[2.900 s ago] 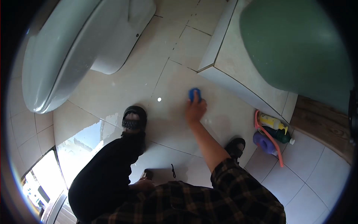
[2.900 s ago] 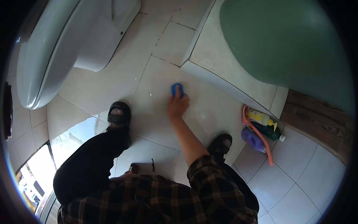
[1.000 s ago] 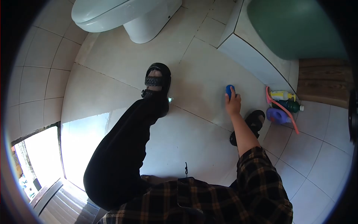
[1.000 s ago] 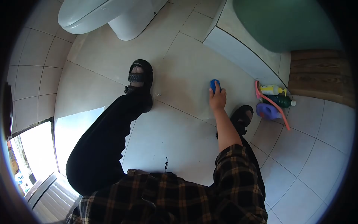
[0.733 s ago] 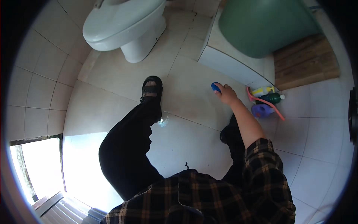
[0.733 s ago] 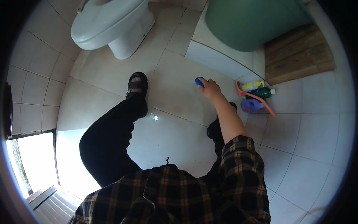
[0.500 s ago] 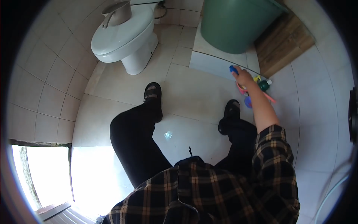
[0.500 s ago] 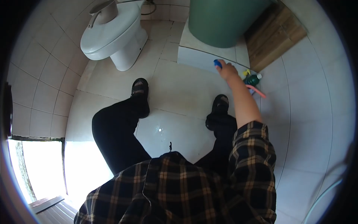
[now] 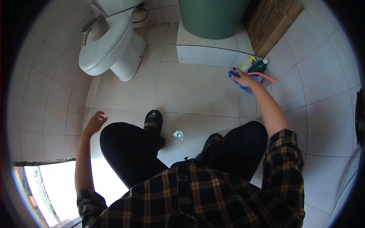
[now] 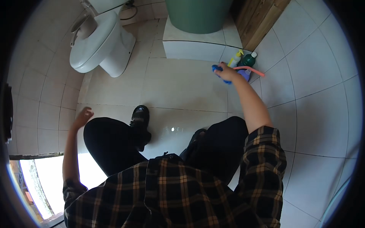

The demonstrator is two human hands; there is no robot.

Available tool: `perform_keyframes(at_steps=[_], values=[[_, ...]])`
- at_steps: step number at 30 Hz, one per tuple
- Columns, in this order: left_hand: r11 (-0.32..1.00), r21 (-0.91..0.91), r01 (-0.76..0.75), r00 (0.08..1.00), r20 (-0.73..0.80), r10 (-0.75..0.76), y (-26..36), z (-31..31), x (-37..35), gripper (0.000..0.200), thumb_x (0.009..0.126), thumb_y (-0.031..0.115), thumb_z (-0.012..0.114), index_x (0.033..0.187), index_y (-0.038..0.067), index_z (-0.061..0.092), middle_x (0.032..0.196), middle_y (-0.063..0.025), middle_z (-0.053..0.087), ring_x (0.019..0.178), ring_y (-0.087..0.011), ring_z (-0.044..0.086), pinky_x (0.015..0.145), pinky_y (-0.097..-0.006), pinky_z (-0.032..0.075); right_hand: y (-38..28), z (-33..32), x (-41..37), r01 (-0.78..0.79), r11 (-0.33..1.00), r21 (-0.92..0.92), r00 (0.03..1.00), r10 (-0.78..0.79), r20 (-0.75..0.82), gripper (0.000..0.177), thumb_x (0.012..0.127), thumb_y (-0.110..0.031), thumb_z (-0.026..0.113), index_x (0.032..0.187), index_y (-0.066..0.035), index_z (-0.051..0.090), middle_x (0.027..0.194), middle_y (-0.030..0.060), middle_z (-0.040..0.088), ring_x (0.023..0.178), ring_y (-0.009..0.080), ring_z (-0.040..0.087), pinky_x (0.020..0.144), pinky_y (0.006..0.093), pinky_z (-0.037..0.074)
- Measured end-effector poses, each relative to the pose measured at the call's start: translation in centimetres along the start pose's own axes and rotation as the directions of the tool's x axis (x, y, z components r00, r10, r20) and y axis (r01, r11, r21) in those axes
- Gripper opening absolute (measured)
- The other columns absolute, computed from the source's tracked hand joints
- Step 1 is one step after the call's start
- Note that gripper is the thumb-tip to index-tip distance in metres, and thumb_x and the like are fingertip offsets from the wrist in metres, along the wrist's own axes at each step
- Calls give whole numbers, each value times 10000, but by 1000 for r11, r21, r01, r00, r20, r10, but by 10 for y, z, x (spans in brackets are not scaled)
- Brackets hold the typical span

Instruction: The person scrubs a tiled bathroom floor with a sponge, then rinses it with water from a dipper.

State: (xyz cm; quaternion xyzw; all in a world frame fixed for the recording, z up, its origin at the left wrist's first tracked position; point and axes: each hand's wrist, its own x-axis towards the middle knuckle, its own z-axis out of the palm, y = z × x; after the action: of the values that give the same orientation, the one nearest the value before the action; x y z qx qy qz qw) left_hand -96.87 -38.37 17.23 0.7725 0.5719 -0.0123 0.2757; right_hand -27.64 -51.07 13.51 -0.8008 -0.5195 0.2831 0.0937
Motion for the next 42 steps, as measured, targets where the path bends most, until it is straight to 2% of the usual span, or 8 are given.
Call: perform_keyframes(at_steps=[7,14,19,27,30,37,40,42], values=[[881,124,-457,867,284,410,234,-9,86,354,807,263,605,1060,46,485,993,-149,575,932,-257,565,789,-348,464,-2,103,-51,66,998,2,985,-66,156,638,709,-458,629,1186,-91,420,1003,191,579,898,317,577,770,388,456],[785,-129,-606,773,140,619,358,280,155,531,751,278,625,1196,73,419,1237,-174,415,1120,-344,427,910,-445,359,19,213,-32,159,893,422,973,-69,-221,686,756,-327,620,1280,-20,302,1161,244,436,1093,375,423,914,419,365],[758,157,-634,765,-23,644,340,400,140,578,765,293,586,1263,84,382,1356,-200,283,1264,-351,268,996,-530,210,59,206,-98,-3,962,272,963,76,-259,606,745,-214,617,1250,-10,351,1184,219,414,1112,366,390,960,415,312],[692,161,-704,710,202,675,289,335,159,491,795,289,521,1263,166,436,1386,-142,267,1289,-312,232,1019,-509,177,91,207,-243,-420,772,476,763,585,-276,472,749,-34,599,1174,-10,397,1168,168,442,995,306,466,778,346,436],[333,275,-902,391,192,900,292,379,172,480,799,270,510,1265,183,434,1380,-128,284,1267,-311,271,1006,-498,220,89,206,-283,-537,744,397,727,647,-229,485,742,-16,598,1181,-10,393,1165,161,454,999,297,469,762,345,437],[463,417,-782,471,-92,877,383,376,370,590,744,84,486,1316,112,344,1313,-112,391,1135,-317,412,846,-432,371,21,225,-409,-771,496,398,300,836,-460,460,810,-80,563,1240,-74,397,1068,105,472,856,193,467,729,314,394],[613,160,-774,608,-84,790,386,372,334,590,723,109,527,1291,91,367,1292,-103,409,1058,-298,447,834,-415,376,-34,259,-468,-893,297,339,55,818,-573,374,833,-142,545,1177,-32,446,1037,154,488,919,270,485,794,361,398],[425,309,-851,475,109,873,375,390,287,595,704,123,551,1273,77,380,1272,-99,424,996,-273,466,824,-413,380,-75,299,-496,-990,57,130,-20,850,-526,424,853,-302,518,1177,-33,463,1074,165,512,1049,290,482,841,405,390]])
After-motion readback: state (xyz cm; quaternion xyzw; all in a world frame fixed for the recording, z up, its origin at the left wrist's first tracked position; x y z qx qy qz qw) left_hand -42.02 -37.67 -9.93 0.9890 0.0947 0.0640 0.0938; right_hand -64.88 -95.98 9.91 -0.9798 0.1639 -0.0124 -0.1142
